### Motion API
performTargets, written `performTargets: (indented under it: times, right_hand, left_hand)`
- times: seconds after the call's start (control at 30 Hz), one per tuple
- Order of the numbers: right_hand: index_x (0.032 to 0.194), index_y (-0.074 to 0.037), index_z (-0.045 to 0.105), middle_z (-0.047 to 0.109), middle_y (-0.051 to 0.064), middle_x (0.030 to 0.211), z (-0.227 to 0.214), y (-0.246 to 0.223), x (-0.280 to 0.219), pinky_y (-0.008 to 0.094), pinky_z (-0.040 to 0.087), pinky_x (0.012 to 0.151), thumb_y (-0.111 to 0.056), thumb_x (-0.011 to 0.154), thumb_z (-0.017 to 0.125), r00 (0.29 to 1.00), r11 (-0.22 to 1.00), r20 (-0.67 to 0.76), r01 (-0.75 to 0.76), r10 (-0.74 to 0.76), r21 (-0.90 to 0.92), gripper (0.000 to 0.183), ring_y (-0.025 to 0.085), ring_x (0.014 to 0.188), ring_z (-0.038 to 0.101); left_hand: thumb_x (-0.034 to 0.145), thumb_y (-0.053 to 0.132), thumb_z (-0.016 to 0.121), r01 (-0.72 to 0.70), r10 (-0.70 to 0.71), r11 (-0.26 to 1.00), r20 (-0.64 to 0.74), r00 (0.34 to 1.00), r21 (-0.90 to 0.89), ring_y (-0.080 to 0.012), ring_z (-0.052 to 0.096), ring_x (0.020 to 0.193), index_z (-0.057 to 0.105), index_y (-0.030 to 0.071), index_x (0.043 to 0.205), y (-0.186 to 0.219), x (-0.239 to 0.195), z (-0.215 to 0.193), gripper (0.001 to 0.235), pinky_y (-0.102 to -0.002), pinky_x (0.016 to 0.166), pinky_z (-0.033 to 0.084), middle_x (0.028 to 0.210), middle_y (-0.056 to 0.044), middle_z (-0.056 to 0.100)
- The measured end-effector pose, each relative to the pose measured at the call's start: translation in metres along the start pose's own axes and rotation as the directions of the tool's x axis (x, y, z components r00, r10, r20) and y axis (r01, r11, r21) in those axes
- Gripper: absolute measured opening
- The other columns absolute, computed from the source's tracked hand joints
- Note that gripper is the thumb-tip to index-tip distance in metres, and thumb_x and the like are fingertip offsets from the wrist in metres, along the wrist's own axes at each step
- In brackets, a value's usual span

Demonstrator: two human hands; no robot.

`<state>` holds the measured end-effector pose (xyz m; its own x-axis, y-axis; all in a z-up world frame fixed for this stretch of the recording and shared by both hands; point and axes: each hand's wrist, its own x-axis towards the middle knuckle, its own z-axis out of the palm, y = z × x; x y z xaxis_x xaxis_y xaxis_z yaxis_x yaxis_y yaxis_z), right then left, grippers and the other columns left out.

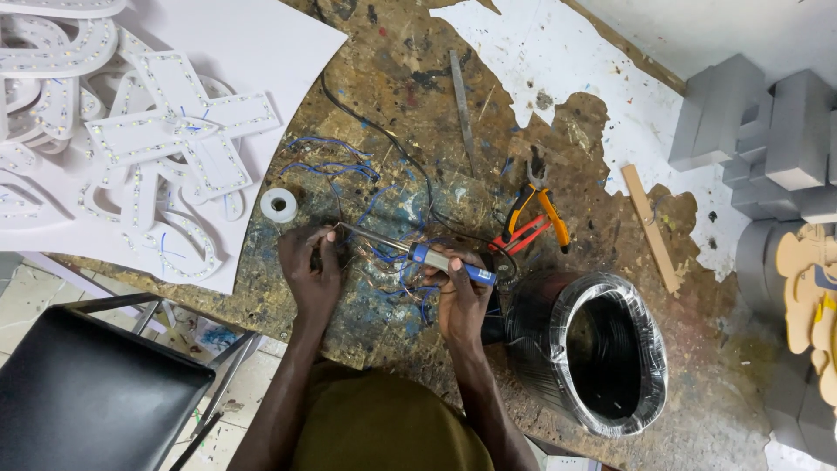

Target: Soldering electrical wire connections for LED sign components on a fabrication workbench.

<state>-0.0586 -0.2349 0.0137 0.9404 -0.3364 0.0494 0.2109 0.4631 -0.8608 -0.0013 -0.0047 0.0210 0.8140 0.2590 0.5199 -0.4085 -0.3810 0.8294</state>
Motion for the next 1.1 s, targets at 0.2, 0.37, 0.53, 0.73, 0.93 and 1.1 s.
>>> performTargets:
  times: [0.2, 0.37, 0.53, 0.73, 0.93, 1.1]
  right_hand:
    - [0.121, 0.004, 0.067, 0.074, 0.034, 0.128, -0.001, 0.002, 0.0, 0.039, 0.078, 0.073, -0.011, 0.115, 0.065, 1.0, 1.0, 0.001, -0.002, 0.002, -0.006, 0.016, 0.035, 0.093, 0.083]
    - [0.123, 0.005, 0.067, 0.074, 0.035, 0.129, 0.002, -0.001, 0.0, 0.038, 0.078, 0.073, -0.009, 0.115, 0.063, 1.0, 1.0, 0.013, 0.002, -0.002, -0.003, 0.016, 0.034, 0.092, 0.083]
    - [0.123, 0.004, 0.067, 0.074, 0.033, 0.129, 0.004, -0.002, -0.001, 0.037, 0.078, 0.074, -0.009, 0.116, 0.063, 1.0, 1.0, 0.014, -0.001, 0.001, -0.001, 0.015, 0.033, 0.093, 0.083]
    - [0.123, 0.003, 0.067, 0.074, 0.033, 0.129, 0.002, -0.001, 0.0, 0.039, 0.078, 0.073, -0.007, 0.116, 0.062, 1.0, 1.0, 0.012, -0.002, 0.002, -0.001, 0.013, 0.034, 0.093, 0.083]
    - [0.123, 0.002, 0.067, 0.074, 0.033, 0.129, -0.002, 0.002, 0.002, 0.038, 0.078, 0.074, -0.008, 0.116, 0.063, 1.0, 1.0, 0.013, -0.006, 0.007, -0.013, 0.013, 0.033, 0.093, 0.083]
    - [0.122, 0.002, 0.066, 0.074, 0.035, 0.128, -0.006, 0.004, 0.002, 0.039, 0.077, 0.072, -0.006, 0.115, 0.064, 1.0, 1.0, 0.001, 0.0, 0.0, 0.002, 0.011, 0.034, 0.092, 0.083]
  left_hand:
    - [0.12, 0.005, 0.066, -0.011, 0.011, 1.0, 0.004, 1.0, -0.019, -0.0213, 0.05, 0.09, 0.075, 0.011, 0.122, 0.002, 0.002, -0.002, 0.01, -0.04, 0.088, 0.043, 0.106, -0.004, 0.059]
    - [0.119, 0.003, 0.066, -0.031, 0.031, 0.999, 0.016, 0.999, -0.013, -0.0258, 0.056, 0.098, 0.074, 0.013, 0.125, -0.015, -0.006, -0.002, 0.015, -0.043, 0.092, 0.046, 0.113, -0.004, 0.062]
    - [0.118, 0.001, 0.068, -0.061, 0.062, 0.998, 0.019, 0.998, -0.002, -0.0275, 0.057, 0.097, 0.075, 0.012, 0.124, -0.012, -0.004, -0.004, 0.015, -0.044, 0.094, 0.046, 0.111, -0.007, 0.063]
    - [0.118, 0.005, 0.068, -0.057, 0.057, 0.998, 0.034, 0.998, 0.014, -0.0229, 0.054, 0.095, 0.076, 0.013, 0.123, -0.029, -0.013, -0.003, 0.012, -0.043, 0.093, 0.046, 0.108, -0.004, 0.062]
    - [0.119, 0.004, 0.068, -0.065, 0.063, 0.997, 0.051, 0.997, 0.036, -0.0235, 0.05, 0.09, 0.076, 0.008, 0.116, -0.011, -0.001, -0.004, 0.009, -0.042, 0.092, 0.046, 0.1, -0.006, 0.056]
    - [0.116, 0.004, 0.072, -0.068, 0.066, 0.997, 0.043, 0.997, 0.042, -0.0251, 0.052, 0.091, 0.079, 0.009, 0.117, -0.022, -0.006, -0.005, 0.009, -0.044, 0.094, 0.047, 0.099, -0.005, 0.057]
